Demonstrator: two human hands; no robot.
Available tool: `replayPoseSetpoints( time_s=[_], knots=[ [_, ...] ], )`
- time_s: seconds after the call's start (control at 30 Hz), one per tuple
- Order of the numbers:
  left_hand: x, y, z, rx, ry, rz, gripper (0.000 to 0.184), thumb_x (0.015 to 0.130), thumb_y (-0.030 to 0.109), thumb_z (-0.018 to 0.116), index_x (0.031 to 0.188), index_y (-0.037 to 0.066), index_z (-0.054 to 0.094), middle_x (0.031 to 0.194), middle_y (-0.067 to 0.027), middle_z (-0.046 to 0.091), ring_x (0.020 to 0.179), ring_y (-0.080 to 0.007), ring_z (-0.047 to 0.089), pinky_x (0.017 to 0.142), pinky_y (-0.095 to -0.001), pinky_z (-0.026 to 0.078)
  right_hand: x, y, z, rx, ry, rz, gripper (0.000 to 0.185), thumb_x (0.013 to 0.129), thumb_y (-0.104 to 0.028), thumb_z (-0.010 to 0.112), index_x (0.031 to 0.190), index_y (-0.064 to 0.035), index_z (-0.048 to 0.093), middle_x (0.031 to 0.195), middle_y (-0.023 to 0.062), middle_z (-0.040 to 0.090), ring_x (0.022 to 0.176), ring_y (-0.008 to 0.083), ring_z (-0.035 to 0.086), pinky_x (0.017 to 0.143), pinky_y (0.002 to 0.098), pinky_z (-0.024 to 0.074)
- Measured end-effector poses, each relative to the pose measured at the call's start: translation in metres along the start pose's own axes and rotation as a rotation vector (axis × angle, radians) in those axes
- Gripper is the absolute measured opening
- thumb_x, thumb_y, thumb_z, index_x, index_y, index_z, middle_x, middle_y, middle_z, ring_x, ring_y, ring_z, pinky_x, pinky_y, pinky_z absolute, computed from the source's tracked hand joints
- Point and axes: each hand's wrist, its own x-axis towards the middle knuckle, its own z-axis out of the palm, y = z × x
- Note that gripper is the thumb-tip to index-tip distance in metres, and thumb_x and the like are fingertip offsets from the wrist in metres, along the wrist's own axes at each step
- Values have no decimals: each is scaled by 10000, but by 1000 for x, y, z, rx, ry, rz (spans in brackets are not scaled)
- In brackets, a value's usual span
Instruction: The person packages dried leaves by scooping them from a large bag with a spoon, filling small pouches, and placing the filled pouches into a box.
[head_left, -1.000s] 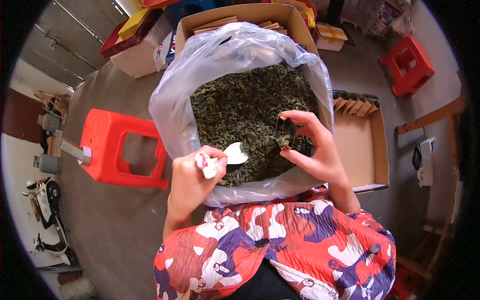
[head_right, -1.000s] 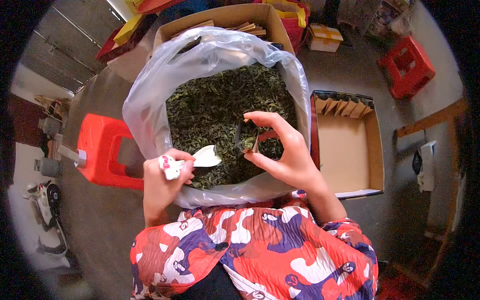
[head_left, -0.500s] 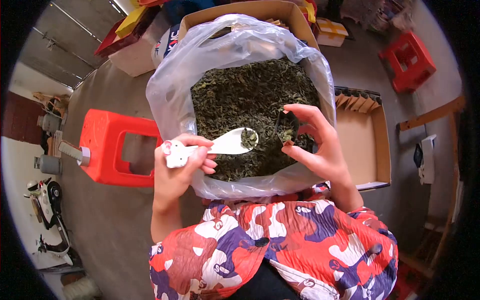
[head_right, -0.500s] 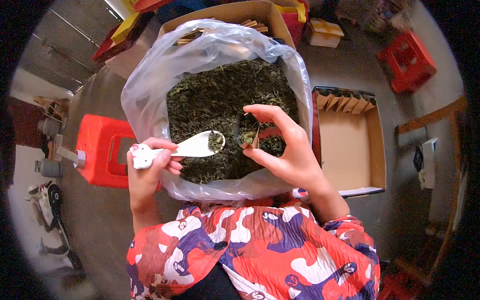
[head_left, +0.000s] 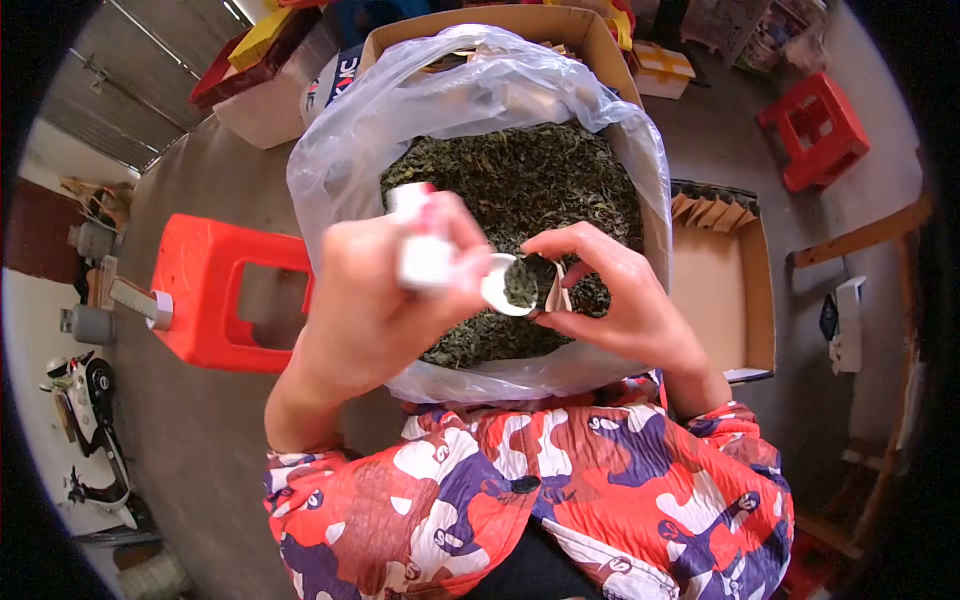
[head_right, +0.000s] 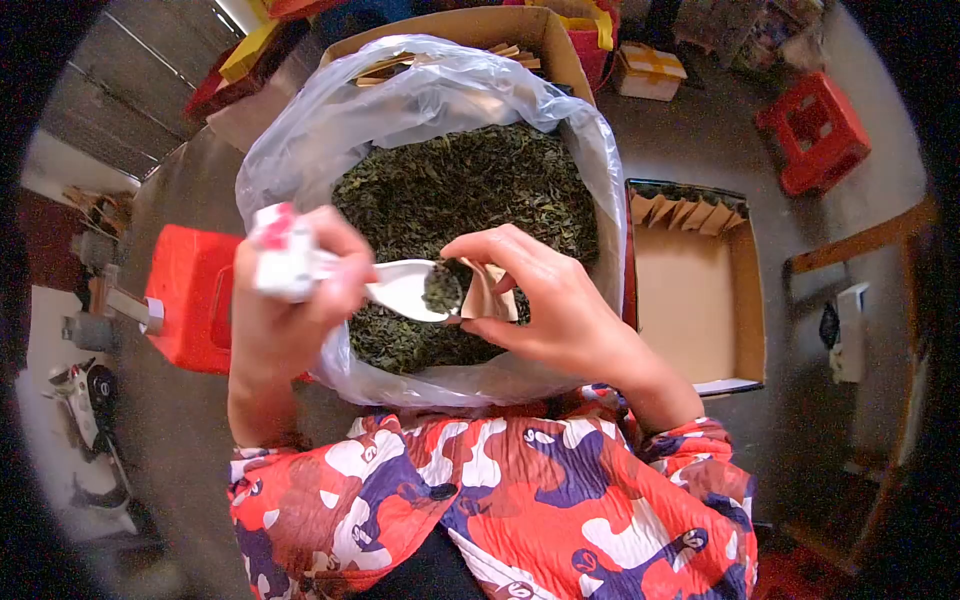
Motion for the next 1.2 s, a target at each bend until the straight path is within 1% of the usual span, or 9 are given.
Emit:
replayPoseSetpoints(
  time_s=[0.03, 0.17, 0.37, 0.5, 0.67, 0.77, 0.97, 1.07, 1.2],
  knots=[
    [9, 2, 6, 55, -58, 69, 138, 850, 80, 642, 733, 10, 621, 664, -48, 619, 567, -114, 587, 514, -275, 441, -1, 1, 1, 25, -10, 0, 545, 745, 19, 761, 1255, -59, 586, 1147, 105, 623, 1020, 239, 647, 822, 336, 564],
    [28, 3, 25, 217, -215, 211, 135, 852, 117, 672, 839, 11, 589, 694, -143, 616, 627, -317, 638, 584, -392, 487, -4, 2, 2, -51, 19, -44, 509, 729, 9, 750, 1205, -46, 580, 1090, 134, 614, 985, 277, 646, 835, 368, 529],
    [33, -16, 44, 181, -333, 223, 187, 805, 136, 699, 856, 14, 567, 718, -149, 637, 665, -346, 654, 591, -412, 500, -9, 12, 4, -71, -45, -9, 513, 728, -38, 786, 1195, -40, 573, 1069, 138, 603, 992, 327, 626, 854, 398, 507],
    [32, 1, 23, 132, -152, 205, 97, 844, 94, 683, 844, 9, 638, 678, -125, 645, 584, -244, 659, 547, -344, 492, -6, 5, -3, -56, -22, 35, 542, 738, -39, 789, 1235, -53, 573, 1069, 131, 607, 994, 303, 630, 853, 383, 509],
    [15, -17, 32, -53, -206, -38, 102, 915, 89, 661, 879, -6, 667, 682, -48, 660, 582, -89, 638, 508, -258, 508, -10, 13, -3, -33, 25, 76, 535, 755, -20, 772, 1252, -58, 578, 1172, 106, 619, 1065, 261, 634, 841, 346, 545],
    [0, -18, 25, -255, -96, -324, 119, 942, 84, 633, 916, -24, 672, 732, -56, 676, 604, -86, 647, 508, -231, 540, -11, 14, -7, -42, 17, 96, 551, 763, -8, 769, 1276, -69, 579, 1231, 94, 618, 1087, 246, 636, 831, 337, 555],
    [-24, -11, 5, -476, 139, -452, 133, 926, 60, 646, 940, -71, 667, 821, -97, 694, 626, -96, 661, 532, -225, 560, -11, 11, -5, -25, -2, 140, 576, 761, 14, 766, 1297, -73, 571, 1231, 93, 616, 1102, 231, 633, 852, 329, 559],
    [-31, -7, -5, -395, 232, -402, 115, 915, 47, 642, 909, -67, 661, 791, -86, 688, 651, -110, 670, 526, -243, 542, -12, 10, -5, 26, 44, 181, 573, 767, 18, 766, 1297, -79, 570, 1225, 92, 614, 1097, 230, 633, 853, 329, 565],
    [-31, -28, -6, 305, 6, 65, 129, 860, 108, 662, 795, 1, 632, 715, -96, 656, 589, -200, 635, 552, -330, 481, -15, 7, -4, 59, 116, 177, 563, 784, 21, 765, 1298, -88, 562, 1209, 94, 609, 1063, 213, 637, 852, 336, 573]
  ],
)
